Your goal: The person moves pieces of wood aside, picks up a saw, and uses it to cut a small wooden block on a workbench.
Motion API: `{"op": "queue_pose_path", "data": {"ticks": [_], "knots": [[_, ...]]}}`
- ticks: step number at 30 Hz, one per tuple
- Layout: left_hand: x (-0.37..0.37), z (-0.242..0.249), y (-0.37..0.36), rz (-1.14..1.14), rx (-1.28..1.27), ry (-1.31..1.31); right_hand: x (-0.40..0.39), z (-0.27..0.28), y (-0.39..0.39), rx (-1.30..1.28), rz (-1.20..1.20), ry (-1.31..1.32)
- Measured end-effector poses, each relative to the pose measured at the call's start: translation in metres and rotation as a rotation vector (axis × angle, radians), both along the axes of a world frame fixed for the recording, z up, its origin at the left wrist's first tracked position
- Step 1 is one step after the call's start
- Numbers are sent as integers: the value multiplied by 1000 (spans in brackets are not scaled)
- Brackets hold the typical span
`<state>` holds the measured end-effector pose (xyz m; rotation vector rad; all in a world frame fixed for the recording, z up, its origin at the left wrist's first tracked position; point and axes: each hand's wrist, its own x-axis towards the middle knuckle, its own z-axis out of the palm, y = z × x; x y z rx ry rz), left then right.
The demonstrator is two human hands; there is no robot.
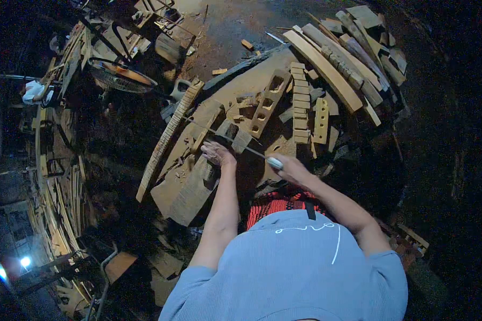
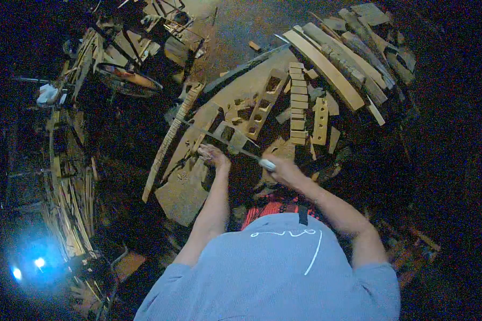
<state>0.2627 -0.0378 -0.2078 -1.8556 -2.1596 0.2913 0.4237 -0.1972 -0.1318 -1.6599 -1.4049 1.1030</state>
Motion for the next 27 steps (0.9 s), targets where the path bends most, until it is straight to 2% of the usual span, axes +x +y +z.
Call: {"op": "queue_pose_path", "data": {"ticks": [2, 4, 5, 6, 7, 9, 10, 12, 15, 17, 18, 21, 24, 25, 27], "knots": [[-9, -24, 2, -25, 90, -66, -16, -15, 32, -27, 20, -46], [-16, -48, 9, 5, 194, -679, -30, -26, 58, -22, 0, -31], [-19, -53, 10, 32, 85, -545, -33, -30, 62, -25, -15, -15], [-10, -26, 5, 75, -168, -53, -31, -26, 60, -27, -22, -14], [-18, -58, 7, 68, -170, -53, -28, -15, 56, 39, -6, -21], [-36, -117, 7, 70, 295, -789, -21, 0, 44, 99, 15, -28], [-37, -109, 8, 70, 292, -786, -15, 3, 34, 76, 26, -48], [-34, -89, 12, -93, 197, 163, -1, 9, 8, 31, 41, -48], [-19, -45, 8, -159, 267, 135, 30, 26, -41, -136, 48, -29], [-17, -35, 9, -181, 338, 79, 50, 2, -80, -192, 35, -38], [-15, -29, 10, -204, 414, 16, 56, 0, -91, -193, 36, -38], [-3, 0, 7, -189, 383, -86, 64, 2, -101, -144, 49, -20], [-14, -26, 10, -208, 337, -41, 48, 6, -70, -122, 43, 38], [-20, -45, 10, -207, 341, -40, 40, 4, -54, -67, 59, -17], [-35, -91, 12, -179, 579, 287, 18, -1, -14, -4, 69, -25]]}}
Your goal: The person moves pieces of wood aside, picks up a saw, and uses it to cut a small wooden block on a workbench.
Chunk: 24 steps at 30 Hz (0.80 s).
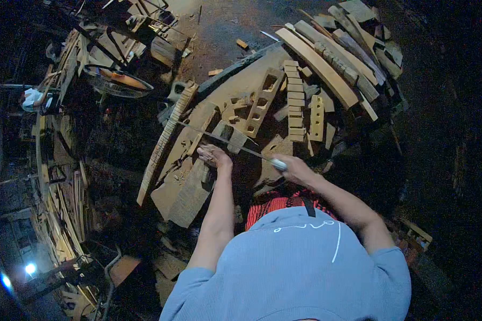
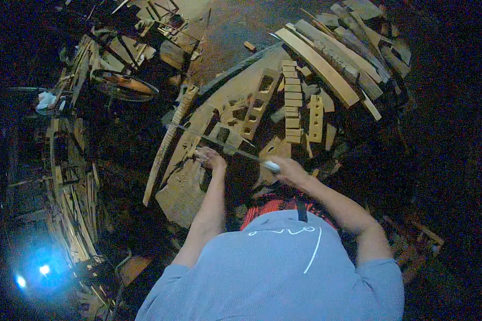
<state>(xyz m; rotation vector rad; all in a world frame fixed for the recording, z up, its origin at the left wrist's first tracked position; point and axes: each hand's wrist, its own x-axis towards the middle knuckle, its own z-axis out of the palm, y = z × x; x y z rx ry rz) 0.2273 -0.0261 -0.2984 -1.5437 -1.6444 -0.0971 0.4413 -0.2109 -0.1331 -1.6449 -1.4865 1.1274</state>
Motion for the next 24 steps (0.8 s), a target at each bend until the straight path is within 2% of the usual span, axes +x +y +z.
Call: {"op": "queue_pose_path", "data": {"ticks": [1, 2, 4, 6, 7, 9, 10, 11, 12, 13, 14, 16, 17, 19, 20, 21, 22, 23, 24], "knots": [[-6, -20, 4, 1, 6, 2, -11, -1, 22, 5, -8, 45], [-11, -37, 10, -42, -146, -722, -21, -8, 42, 107, -5, 11], [-9, -24, 10, -91, -295, -1442, -37, -10, 76, 215, -2, -20], [-3, 5, -5, 61, 97, 148, -48, -5, 96, -29, -19, -185], [4, 26, -9, 56, 96, 148, -50, -2, 96, -31, -24, -185], [23, 68, -18, -55, -420, -929, -50, 5, 90, -87, -97, -176], [30, 88, -19, -52, -423, -935, -50, 3, 87, -91, -95, -182], [33, 107, -18, 12, -553, -1047, -51, -1, 84, -60, -106, -162], [29, 100, -15, 46, -619, -1101, -53, -4, 81, -30, -117, -138], [25, 92, -12, 84, -684, -1152, -53, -5, 76, -33, -114, -135], [14, 51, -6, 12, -545, -988, -51, -7, 70, -90, -104, -137], [28, 78, -8, 84, -528, -624, -46, -4, 62, -151, -98, -147], [26, 64, -10, 89, -531, -636, -42, -2, 58, -82, -83, -133], [19, 53, -11, -81, -323, -364, -39, 1, 59, -7, -68, -110], [14, 48, -9, -131, -248, -266, -40, 2, 61, -90, -71, -105], [32, 97, -11, 6, -480, -434, -42, 3, 64, -175, -71, -102], [42, 124, -12, 147, -713, -605, -43, 5, 67, -199, -90, -102], [37, 110, -11, 154, -715, -612, -45, 5, 67, -202, -82, -107], [31, 85, -9, 109, -600, -797, -46, 6, 69, -180, -82, -102]]}}
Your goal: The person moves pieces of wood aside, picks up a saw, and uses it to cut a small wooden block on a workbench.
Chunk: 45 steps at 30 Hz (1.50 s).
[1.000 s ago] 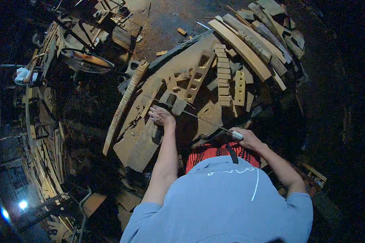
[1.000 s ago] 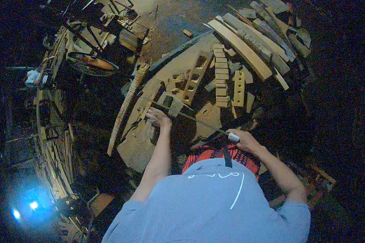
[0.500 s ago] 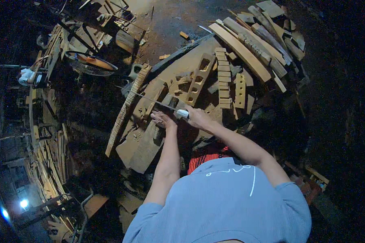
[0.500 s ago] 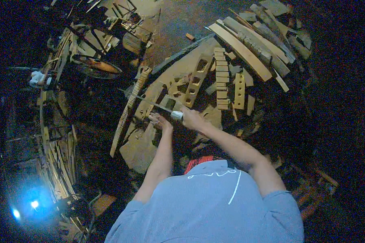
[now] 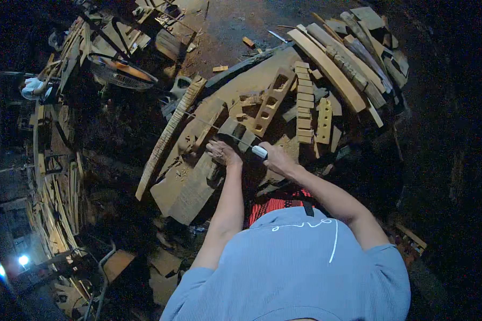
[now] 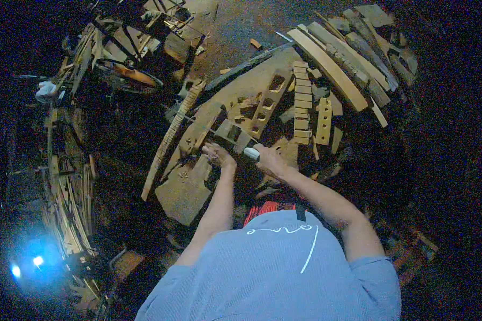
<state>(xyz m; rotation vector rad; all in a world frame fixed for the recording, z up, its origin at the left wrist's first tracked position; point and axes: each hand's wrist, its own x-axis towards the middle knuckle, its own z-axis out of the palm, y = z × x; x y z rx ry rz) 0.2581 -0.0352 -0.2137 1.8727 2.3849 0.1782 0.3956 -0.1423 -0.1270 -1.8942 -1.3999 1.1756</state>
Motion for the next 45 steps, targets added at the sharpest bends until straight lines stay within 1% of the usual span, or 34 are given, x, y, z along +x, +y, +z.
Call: {"op": "queue_pose_path", "data": {"ticks": [2, 3, 5, 7, 8, 10, 11, 12, 14, 16, 17, 18, 19, 20, 22, 25, 29, 31, 33, 35, 36, 37, 38, 39, 40, 42, 43, 44, 45], "knots": [[-2, -24, -2, 61, 117, -179, -3, -4, 1, 20, 3, -7], [-1, -29, -4, -27, 314, 101, -7, -10, 1, 66, -11, 1], [-3, -39, -3, -113, 507, 383, -12, -21, 1, 112, -24, 6], [-7, -40, 3, -159, 279, 534, -14, -18, 1, 42, -35, -11], [-7, -41, 2, -159, 278, 536, -14, -17, 0, 42, -35, -8], [1, -10, -2, -126, 234, 569, -10, -2, -1, 41, -28, -68], [-2, -21, -2, -128, 235, 569, -8, -2, -4, 42, -31, -68], [-8, -45, 1, -91, 347, 527, -3, -3, -8, 75, -3, -54], [-8, -55, 4, -49, 463, 483, 8, -2, -18, 115, 27, -42], [-3, -35, 4, -114, 371, 552, 17, 2, -42, 115, 21, -96], [2, -22, 3, -111, 370, 552, 24, 3, -55, 113, 18, -72], [10, 3, 1, -75, 264, 467, 33, 2, -68, 109, 14, -48], [14, 16, 1, -41, 159, 382, 42, 4, -83, 101, 24, -58], [12, 7, 2, -40, 157, 386, 52, 6, -98, 93, 32, -68], [5, -18, 4, -61, 338, 465, 74, 4, -130, 65, 18, -68], [6, -12, 1, -93, 393, 453, 94, 11, -162, 99, -15, -72], [-4, -35, 5, -129, 478, 454, 89, 8, -151, 10, 6, -8], [-8, -44, 6, -149, 410, 483, 73, -3, -121, 56, 35, -12], [-12, -54, 5, -160, 423, 478, 54, -21, -80, 154, 117, -19], [-20, -74, 3, -171, 436, 473, 28, -22, -34, 123, 69, -34], [-27, -89, 4, -192, 409, 494, 17, -13, -12, 88, 60, -61], [-20, -75, 3, -150, 382, 516, 11, -5, 3, 54, 51, -86], [-14, -62, 2, -108, 353, 538, 7, -11, 11, 58, 47, -85], [-12, -49, 2, -114, 357, 537, 2, -23, 16, 72, 33, -60], [-10, -45, 1, -68, 330, 206, 2, -25, 18, 82, 22, -40], [-7, -39, 5, 102, 88, -143, 13, -17, 3, 110, 46, -32], [-8, -56, 8, 106, 83, -145, 17, -9, -8, 140, 70, -10], [-10, -72, 10, 70, 307, -160, 23, -6, -21, 142, 72, -9], [-9, -53, 4, -112, 417, 216, 31, -3, -34, 146, 74, -10]]}}
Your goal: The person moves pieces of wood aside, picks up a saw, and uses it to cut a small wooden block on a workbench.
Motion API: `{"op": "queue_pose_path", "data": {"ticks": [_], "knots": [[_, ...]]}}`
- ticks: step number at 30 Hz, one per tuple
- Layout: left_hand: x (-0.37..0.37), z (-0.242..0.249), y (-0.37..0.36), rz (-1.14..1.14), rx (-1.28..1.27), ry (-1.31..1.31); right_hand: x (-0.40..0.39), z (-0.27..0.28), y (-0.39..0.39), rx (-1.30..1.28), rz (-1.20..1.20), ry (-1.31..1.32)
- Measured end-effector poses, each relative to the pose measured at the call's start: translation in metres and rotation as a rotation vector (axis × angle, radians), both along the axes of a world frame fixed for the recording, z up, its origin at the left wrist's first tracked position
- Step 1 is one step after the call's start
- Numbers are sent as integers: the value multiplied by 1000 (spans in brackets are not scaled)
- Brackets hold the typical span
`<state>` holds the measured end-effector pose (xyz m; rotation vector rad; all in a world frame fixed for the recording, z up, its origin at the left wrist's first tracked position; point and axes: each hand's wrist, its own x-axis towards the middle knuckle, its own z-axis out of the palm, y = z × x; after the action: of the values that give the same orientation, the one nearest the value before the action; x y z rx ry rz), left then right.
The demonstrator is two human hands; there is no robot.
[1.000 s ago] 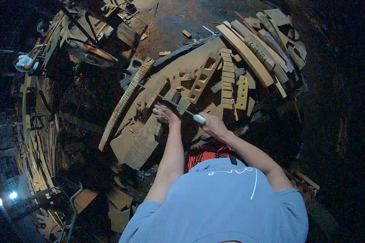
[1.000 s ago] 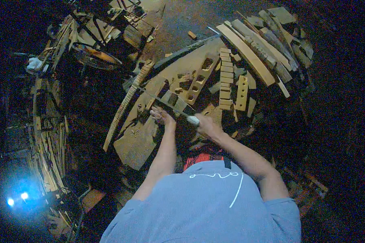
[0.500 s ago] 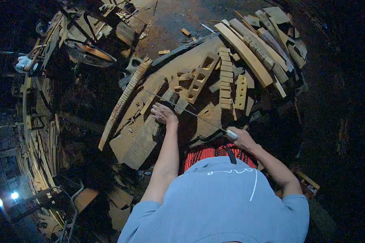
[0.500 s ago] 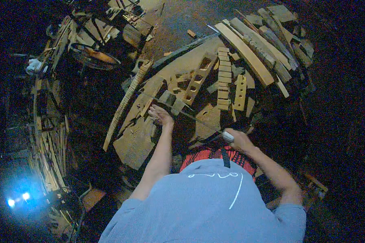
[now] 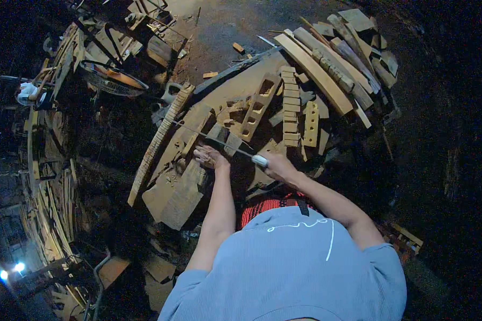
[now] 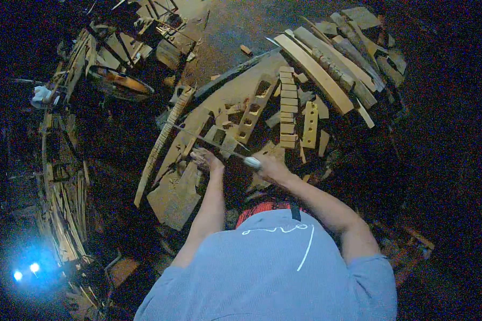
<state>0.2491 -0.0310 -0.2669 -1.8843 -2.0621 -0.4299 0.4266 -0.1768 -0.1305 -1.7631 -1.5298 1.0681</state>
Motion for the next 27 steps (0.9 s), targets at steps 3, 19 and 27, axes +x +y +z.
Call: {"op": "queue_pose_path", "data": {"ticks": [3, 19, 27], "knots": [[6, 27, -2, 2, 109, 263, 23, 1, -49, -77, -6, -14], [7, 17, -7, 71, 3, 106, -26, -4, 70, 51, 8, -118], [24, 74, -3, 97, -268, 5, 5, -7, 2, 43, 51, -11]]}}
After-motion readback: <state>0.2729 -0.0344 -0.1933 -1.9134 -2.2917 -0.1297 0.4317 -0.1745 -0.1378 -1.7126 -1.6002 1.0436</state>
